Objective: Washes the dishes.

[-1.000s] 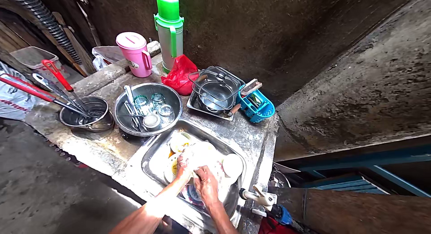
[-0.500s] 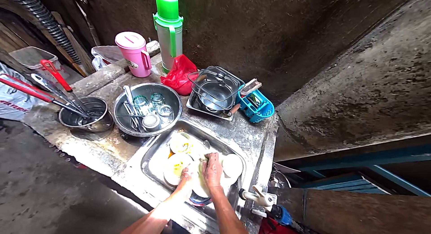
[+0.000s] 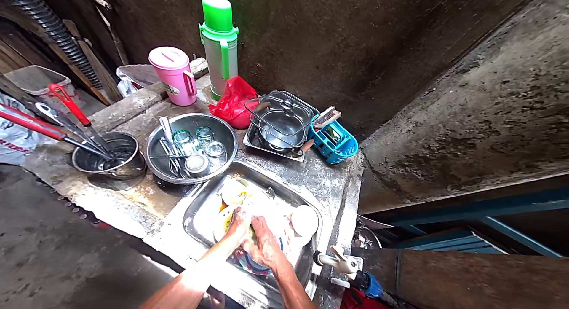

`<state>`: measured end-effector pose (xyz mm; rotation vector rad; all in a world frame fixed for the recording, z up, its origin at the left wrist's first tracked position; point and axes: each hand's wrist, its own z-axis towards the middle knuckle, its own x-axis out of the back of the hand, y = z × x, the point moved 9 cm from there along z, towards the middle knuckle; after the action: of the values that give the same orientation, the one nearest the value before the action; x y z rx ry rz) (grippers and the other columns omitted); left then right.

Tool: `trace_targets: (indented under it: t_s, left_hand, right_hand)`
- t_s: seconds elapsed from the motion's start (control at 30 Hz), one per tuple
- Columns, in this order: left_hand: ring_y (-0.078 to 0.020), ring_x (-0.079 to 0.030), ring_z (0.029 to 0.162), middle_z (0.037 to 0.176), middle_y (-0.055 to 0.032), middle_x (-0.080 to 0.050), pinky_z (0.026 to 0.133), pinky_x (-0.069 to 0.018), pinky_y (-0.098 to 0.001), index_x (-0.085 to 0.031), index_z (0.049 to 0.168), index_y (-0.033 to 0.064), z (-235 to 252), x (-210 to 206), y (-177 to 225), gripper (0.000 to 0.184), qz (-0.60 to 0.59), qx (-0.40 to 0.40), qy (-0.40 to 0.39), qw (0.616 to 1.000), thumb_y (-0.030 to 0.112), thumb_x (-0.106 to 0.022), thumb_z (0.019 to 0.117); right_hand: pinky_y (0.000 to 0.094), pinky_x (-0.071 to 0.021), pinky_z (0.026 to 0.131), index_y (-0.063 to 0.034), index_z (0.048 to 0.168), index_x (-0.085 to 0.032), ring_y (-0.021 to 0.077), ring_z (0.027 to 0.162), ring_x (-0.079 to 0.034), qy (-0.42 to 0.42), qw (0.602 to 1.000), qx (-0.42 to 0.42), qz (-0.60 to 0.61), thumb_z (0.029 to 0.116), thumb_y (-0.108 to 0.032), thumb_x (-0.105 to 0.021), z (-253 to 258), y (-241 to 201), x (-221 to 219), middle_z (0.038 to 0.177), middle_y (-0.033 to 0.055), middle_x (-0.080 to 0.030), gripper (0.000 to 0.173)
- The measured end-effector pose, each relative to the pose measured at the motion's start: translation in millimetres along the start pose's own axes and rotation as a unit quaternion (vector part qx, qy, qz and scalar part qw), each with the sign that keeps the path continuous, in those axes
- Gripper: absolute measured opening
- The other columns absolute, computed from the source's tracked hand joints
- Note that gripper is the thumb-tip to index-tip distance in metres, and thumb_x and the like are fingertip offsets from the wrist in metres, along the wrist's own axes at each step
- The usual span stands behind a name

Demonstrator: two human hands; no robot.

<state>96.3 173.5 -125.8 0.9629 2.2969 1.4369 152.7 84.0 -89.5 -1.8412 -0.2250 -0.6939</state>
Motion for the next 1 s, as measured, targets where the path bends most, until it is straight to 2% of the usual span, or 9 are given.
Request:
trace_targets:
  t_s: [0.1,0.17,0.27,0.4,0.5,0.67,0.83,0.9,1.0]
  left_hand:
    - [-0.0312,-0.046,0.138,0.15,-0.0259,-0.046,0.116,-0.038,-0.0441,-0.039,0.149,-0.0055,-4,-5,6,0.044,0.005,0.038,-0.037,0.999,0.015,-0.041,0.1102]
    - [-0.0268,-0.053,0.13,0.142,-0.0236,-0.054,0.111,-0.0424,-0.0402,-0.048,0.143,-0.0059,-5,-11,17,0.04,-0.024,0.014,-0.055,0.998,0.015,-0.043,0.1094]
    - [-0.0154,-0.061,0.109,0.124,-0.0119,-0.063,0.093,-0.0524,-0.0339,-0.053,0.139,0.0026,1,-17,15,0.04,-0.138,-0.003,-0.092,0.986,0.027,-0.039,0.1104]
    - [-0.0224,-0.068,0.107,0.12,-0.0106,-0.069,0.088,-0.0584,-0.0449,-0.057,0.137,0.0123,11,-16,-13,0.049,-0.304,0.052,-0.067,0.949,0.048,-0.038,0.1091]
    - [-0.0246,-0.063,0.114,0.127,-0.015,-0.064,0.095,-0.0546,-0.0465,-0.055,0.138,0.0058,7,-9,-36,0.042,-0.303,0.043,0.01,0.952,0.035,-0.044,0.1096]
    - [-0.025,-0.051,0.133,0.145,-0.0202,-0.053,0.113,-0.0413,-0.0367,-0.048,0.144,-0.0044,-9,-1,-34,0.042,-0.146,-0.019,0.056,0.987,0.019,-0.042,0.1104]
    - [-0.0144,-0.053,0.122,0.138,-0.0174,-0.053,0.104,-0.0448,-0.0298,-0.037,0.149,-0.0033,-17,-11,-31,0.051,-0.208,-0.031,0.017,0.977,0.028,-0.027,0.1099]
    - [-0.0167,-0.053,0.122,0.136,-0.0203,-0.053,0.105,-0.0448,-0.0306,-0.037,0.147,-0.0072,-17,-11,-24,0.049,-0.157,-0.062,0.003,0.986,0.023,-0.024,0.1099]
    - [-0.0335,-0.055,0.132,0.136,-0.0263,-0.061,0.116,-0.038,-0.0418,-0.056,0.138,-0.0098,-36,-10,11,0.042,0.133,-0.143,0.002,0.981,0.013,-0.046,0.1042]
  right_hand:
    - [0.0511,-0.0434,0.113,-0.0054,0.157,-0.039,0.0368,0.144,-0.044,-0.028,0.99,-0.08,-0.115,0.092,-0.028,-0.072,-5,5,-4,0.162,0.0218,-0.036,0.076]
    - [0.052,-0.0501,0.105,0.0017,0.146,-0.052,0.0371,0.127,-0.06,0.072,0.991,-0.057,-0.095,0.0882,-0.012,-0.067,-10,-1,5,0.141,0.0229,-0.059,0.061]
    - [0.0468,-0.0543,0.101,0.0065,0.134,-0.061,0.0287,0.112,-0.069,0.161,0.983,-0.013,0.086,0.0908,-0.011,-0.067,-18,-1,18,0.121,0.0212,-0.071,0.047]
    - [0.0366,-0.0616,0.086,0.0044,0.118,-0.065,0.0175,0.093,-0.071,0.226,0.874,-0.004,0.429,0.0805,-0.009,-0.077,-22,15,38,0.104,0.0132,-0.072,0.042]
    - [0.0373,-0.0589,0.084,0.0032,0.116,-0.066,0.0196,0.094,-0.068,0.358,0.818,-0.122,0.434,0.0942,-0.009,-0.069,-25,62,49,0.105,0.0156,-0.071,0.025]
    - [0.0509,-0.0466,0.109,0.0083,0.139,-0.053,0.0363,0.126,-0.06,0.404,0.891,-0.134,0.157,0.1009,-0.01,-0.06,-30,73,56,0.133,0.0286,-0.061,0.043]
    - [0.0498,-0.0522,0.105,0.007,0.107,-0.073,0.0376,0.127,-0.062,0.376,0.924,0.066,-0.007,0.0836,-0.022,-0.071,-31,-15,18,0.128,0.0224,-0.068,0.038]
    - [0.0519,-0.0506,0.107,0.007,0.123,-0.068,0.0394,0.131,-0.059,0.305,0.95,0.04,-0.057,0.0896,-0.024,-0.067,-25,-21,18,0.137,0.0237,-0.063,0.046]
    - [0.0536,-0.0511,0.102,-0.0011,0.148,-0.046,0.0358,0.121,-0.064,0.144,0.98,-0.136,-0.029,0.1016,-0.021,-0.056,7,0,49,0.132,0.023,-0.064,0.051]
